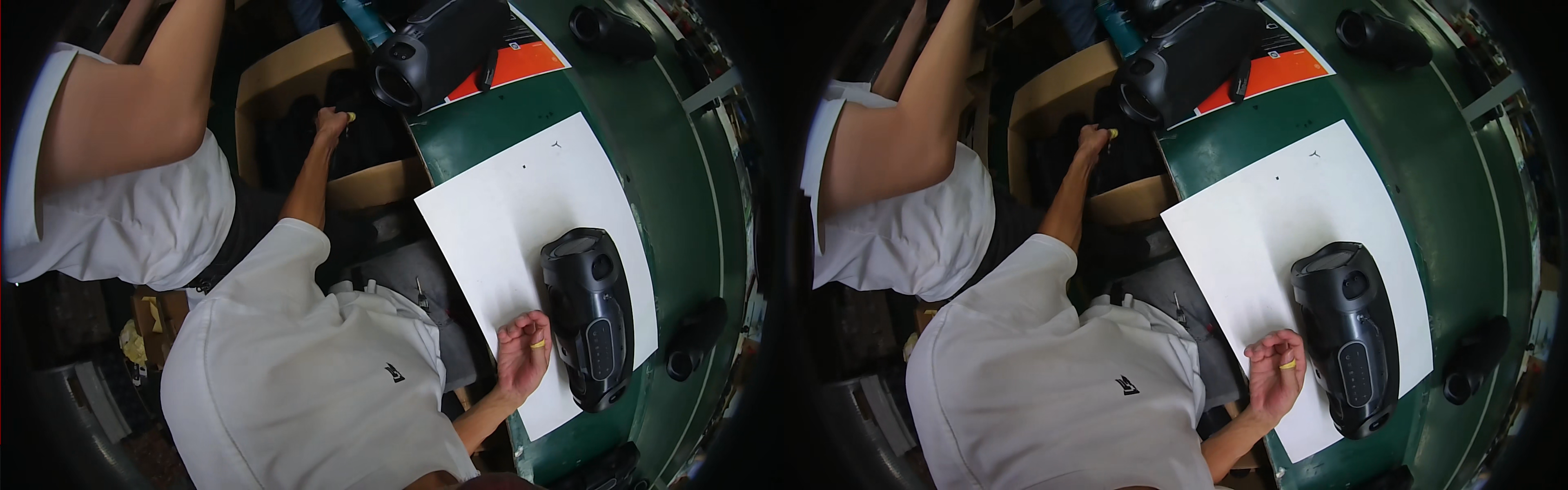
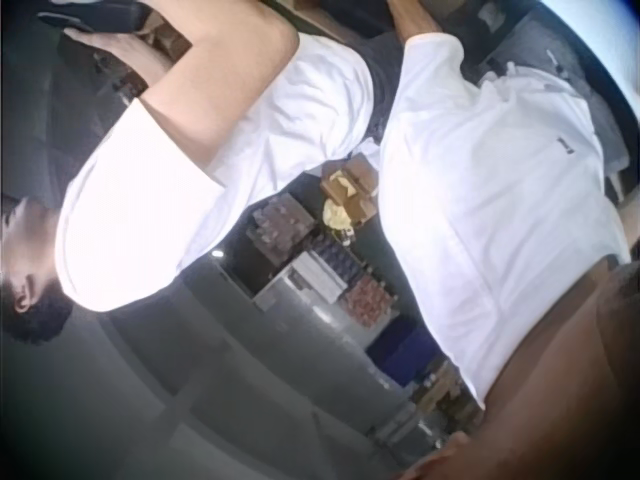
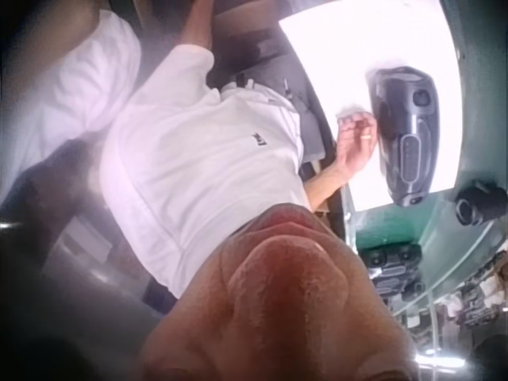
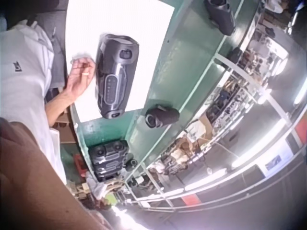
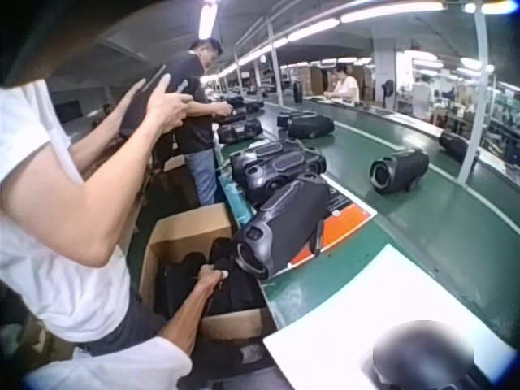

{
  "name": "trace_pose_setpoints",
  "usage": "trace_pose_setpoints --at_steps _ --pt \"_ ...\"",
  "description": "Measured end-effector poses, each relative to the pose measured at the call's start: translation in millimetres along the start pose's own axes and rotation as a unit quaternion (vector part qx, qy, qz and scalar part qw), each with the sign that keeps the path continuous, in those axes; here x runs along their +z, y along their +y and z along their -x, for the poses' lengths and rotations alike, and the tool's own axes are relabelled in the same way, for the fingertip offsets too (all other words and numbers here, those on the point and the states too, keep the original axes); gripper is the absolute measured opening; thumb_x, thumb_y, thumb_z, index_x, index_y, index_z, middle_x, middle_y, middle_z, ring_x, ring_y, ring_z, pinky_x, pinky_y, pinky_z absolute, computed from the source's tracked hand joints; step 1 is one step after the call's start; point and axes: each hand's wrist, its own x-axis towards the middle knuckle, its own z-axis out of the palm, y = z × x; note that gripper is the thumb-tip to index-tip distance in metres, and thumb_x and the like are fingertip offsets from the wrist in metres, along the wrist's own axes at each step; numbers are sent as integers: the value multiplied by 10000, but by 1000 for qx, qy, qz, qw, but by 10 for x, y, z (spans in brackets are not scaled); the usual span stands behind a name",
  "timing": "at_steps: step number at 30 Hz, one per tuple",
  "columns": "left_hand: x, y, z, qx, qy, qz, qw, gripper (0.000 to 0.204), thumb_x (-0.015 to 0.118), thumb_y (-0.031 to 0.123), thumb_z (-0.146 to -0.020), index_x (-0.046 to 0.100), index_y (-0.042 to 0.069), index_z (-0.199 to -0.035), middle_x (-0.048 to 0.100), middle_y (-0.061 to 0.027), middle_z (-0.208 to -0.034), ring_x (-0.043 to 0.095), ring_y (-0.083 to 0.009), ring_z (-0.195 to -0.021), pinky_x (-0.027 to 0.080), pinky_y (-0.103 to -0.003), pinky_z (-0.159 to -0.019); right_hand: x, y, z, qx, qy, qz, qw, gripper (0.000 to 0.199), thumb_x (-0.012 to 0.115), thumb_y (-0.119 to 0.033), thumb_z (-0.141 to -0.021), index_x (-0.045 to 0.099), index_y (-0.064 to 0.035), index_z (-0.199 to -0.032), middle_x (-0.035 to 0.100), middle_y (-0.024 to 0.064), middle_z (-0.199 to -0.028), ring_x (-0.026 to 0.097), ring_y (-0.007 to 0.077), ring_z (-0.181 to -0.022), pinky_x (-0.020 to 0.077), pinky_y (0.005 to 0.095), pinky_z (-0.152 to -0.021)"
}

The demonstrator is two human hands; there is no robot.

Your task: Assembling components of portable electronic speakers on a factory production line.

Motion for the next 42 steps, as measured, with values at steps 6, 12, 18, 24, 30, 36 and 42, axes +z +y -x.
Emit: trace_pose_setpoints --at_steps 6,12,18,24,30,36,42 --pt "-381 472 288 -172 -211 144 952 272 514 79 -1111 672 -52 -1290 753 -180 -1108 781 -340 -992 669 -585 -913 31 -17 20 -3 -3 12 1000 376 662 -236 -1125 602 59 -1350 706 185 -1137 675 260 -930 589 461 -917" --pt "-755 94 -102 -205 -199 171 943 201 531 45 -1035 685 17 -1161 764 -172 -1084 787 -355 -1005 647 -610 -955 63 -46 -4 14 -21 16 1000 335 648 -219 -1138 612 37 -1351 717 153 -1147 684 232 -947 590 421 -889" --pt "-665 253 29 -128 -91 9 988 245 663 97 -913 712 -48 -1104 780 -217 -1109 797 -342 -1059 627 -573 -922 88 -37 4 2 -11 35 999 334 646 -217 -1136 618 42 -1345 719 157 -1145 694 237 -948 599 422 -884" --pt "-375 868 392 53 172 -361 915 392 786 226 -899 811 18 -1230 780 -250 -1312 729 -469 -1262 577 -545 -1082 91 -56 21 8 -22 16 1000 340 663 -202 -1125 622 61 -1338 720 172 -1139 707 250 -981 609 451 -954" --pt "-428 1293 921 106 286 -327 894 400 757 242 -945 740 25 -1281 789 -258 -1254 742 -491 -1211 574 -594 -1052 100 -81 37 9 -28 31 999 300 641 -173 -1136 637 58 -1328 728 166 -1148 718 245 -989 605 443 -959" --pt "-709 1634 1386 151 315 -339 874 393 694 260 -942 674 4 -1240 777 -327 -1177 751 -516 -1144 583 -615 -998 120 -11 1 8 -28 55 998 294 673 -154 -1119 647 55 -1325 734 152 -1141 730 233 -981 610 425 -949" --pt "-627 2133 3537 340 245 -440 794 358 666 220 -978 668 -5 -1255 771 -293 -1162 761 -488 -1104 606 -566 -947 416 -90 221 -49 -4 256 965 415 812 -157 -1003 651 9 -1348 731 95 -1137 710 184 -1044 589 356 -972"
